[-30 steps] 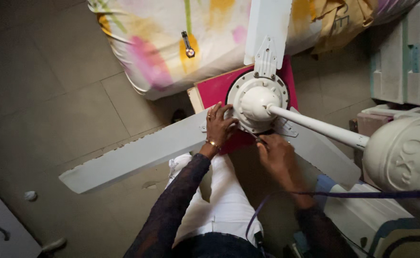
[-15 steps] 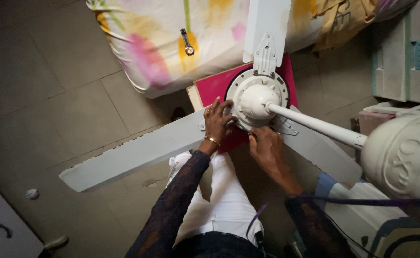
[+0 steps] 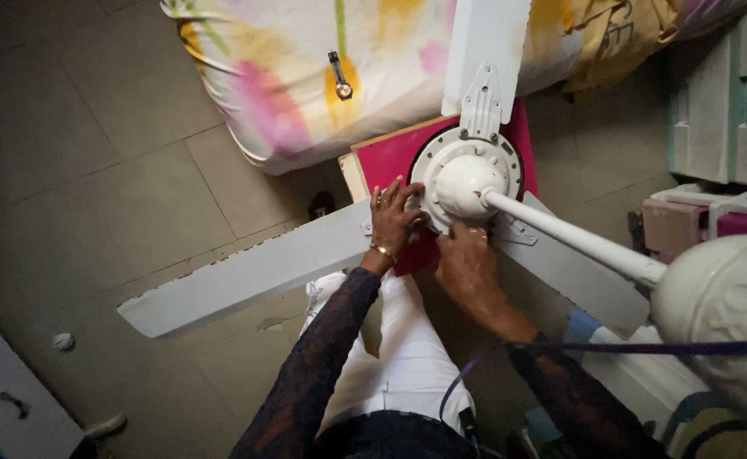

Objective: The person assembles a ceiling fan by attaching the blades to the motor housing. They use a screwdriver to tighten the screws securing each blade to the central hub, working on the fan while it is positioned on a small table.

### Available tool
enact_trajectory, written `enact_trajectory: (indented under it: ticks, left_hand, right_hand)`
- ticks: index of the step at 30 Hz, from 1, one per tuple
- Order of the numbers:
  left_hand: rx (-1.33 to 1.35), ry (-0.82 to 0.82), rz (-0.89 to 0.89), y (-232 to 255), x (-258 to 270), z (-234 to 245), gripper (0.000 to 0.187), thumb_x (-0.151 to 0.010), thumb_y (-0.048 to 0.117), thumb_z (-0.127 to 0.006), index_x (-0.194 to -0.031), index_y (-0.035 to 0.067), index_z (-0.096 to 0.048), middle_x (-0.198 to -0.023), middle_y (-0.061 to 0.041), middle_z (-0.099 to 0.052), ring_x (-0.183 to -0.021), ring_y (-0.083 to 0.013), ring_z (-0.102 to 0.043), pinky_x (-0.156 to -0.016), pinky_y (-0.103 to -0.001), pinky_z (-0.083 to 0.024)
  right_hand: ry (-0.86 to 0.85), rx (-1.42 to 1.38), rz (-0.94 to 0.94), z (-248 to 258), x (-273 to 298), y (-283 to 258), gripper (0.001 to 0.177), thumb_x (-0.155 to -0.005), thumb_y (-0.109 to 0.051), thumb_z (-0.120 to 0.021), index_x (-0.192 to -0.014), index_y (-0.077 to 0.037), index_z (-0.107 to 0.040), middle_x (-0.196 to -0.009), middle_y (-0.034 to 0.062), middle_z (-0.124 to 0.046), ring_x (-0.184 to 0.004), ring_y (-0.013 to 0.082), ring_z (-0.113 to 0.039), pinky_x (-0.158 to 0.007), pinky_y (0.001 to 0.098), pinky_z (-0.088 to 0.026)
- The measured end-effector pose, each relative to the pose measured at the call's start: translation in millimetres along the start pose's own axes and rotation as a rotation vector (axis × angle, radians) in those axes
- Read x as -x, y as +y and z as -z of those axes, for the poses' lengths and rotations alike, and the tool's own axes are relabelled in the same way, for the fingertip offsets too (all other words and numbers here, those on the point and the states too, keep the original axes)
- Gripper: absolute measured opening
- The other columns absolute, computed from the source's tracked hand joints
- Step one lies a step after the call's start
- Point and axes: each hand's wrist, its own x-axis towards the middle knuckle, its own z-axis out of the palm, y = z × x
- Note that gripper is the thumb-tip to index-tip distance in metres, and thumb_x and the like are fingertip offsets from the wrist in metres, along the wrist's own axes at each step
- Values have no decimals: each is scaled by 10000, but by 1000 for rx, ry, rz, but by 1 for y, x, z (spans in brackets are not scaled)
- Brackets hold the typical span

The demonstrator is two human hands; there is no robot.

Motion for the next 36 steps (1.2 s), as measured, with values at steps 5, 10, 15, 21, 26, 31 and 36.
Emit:
enact_trajectory:
  ticks: [5, 10, 15, 21, 26, 31, 36]
  left_hand:
    - [-3, 12, -24, -3, 4, -3, 178, -695, 263, -876, -819, 294, -753, -1441, 74, -566, -1446, -285, -420, -1200, -639, -220]
    - [-17, -26, -37, -8, 5, -6, 190, -682, 269, -847, -847, 279, -753, -1427, 72, -574, -1435, -271, -439, -1197, -641, -222]
    - [-19, 3, -53, -7, 6, -5, 142, -740, 303, -818, -866, 278, -756, -1425, 73, -573, -1439, -259, -437, -1205, -646, -214]
    - [15, -53, -34, -4, 3, -2, 60, -765, 333, -787, -817, 311, -768, -1443, 64, -566, -1419, -280, -429, -1184, -681, -187]
    - [-36, -33, -38, -5, 1, -7, 81, -780, 339, -786, -825, 274, -764, -1457, 91, -574, -1439, -254, -446, -1201, -666, -203]
    - [-42, 2, -52, -6, 3, -12, 70, -804, 317, -780, -871, 294, -778, -1470, 84, -562, -1448, -254, -437, -1211, -654, -204]
    - [-40, -67, -16, -6, 2, -5, 222, -762, 361, -791, -964, 272, -768, -1469, 25, -547, -1447, -278, -417, -1186, -591, -269]
  right_hand:
    - [-179, 62, 109, 12, -9, -9, 110, -741, 15, -679, -837, 43, -725, -1001, 205, -637, -866, 384, -672, -644, 440, -612]
    - [-238, 102, 249, 19, -16, -8, 115, -734, -14, -671, -820, 42, -723, -959, 196, -644, -861, 367, -684, -654, 436, -617]
    - [-258, 162, 360, 16, -16, -12, 118, -768, -45, -666, -804, 59, -707, -932, 209, -635, -833, 330, -687, -641, 404, -612]
    - [-209, 137, 522, 15, -18, -10, 137, -793, -64, -668, -835, 63, -700, -882, 195, -626, -820, 320, -678, -719, 432, -577]
    - [-207, 38, 471, 11, -19, -9, 167, -760, -41, -678, -894, 56, -693, -969, 206, -630, -884, 346, -667, -751, 439, -572]
    - [-160, -119, 1, 2, -12, -6, 320, -776, -132, -728, -1045, 31, -671, -1033, 257, -647, -922, 453, -642, -793, 557, -525]
    - [-149, -117, -110, -9, -3, 8, 224, -845, -126, -705, -1042, -23, -683, -979, 208, -696, -922, 421, -682, -828, 529, -546]
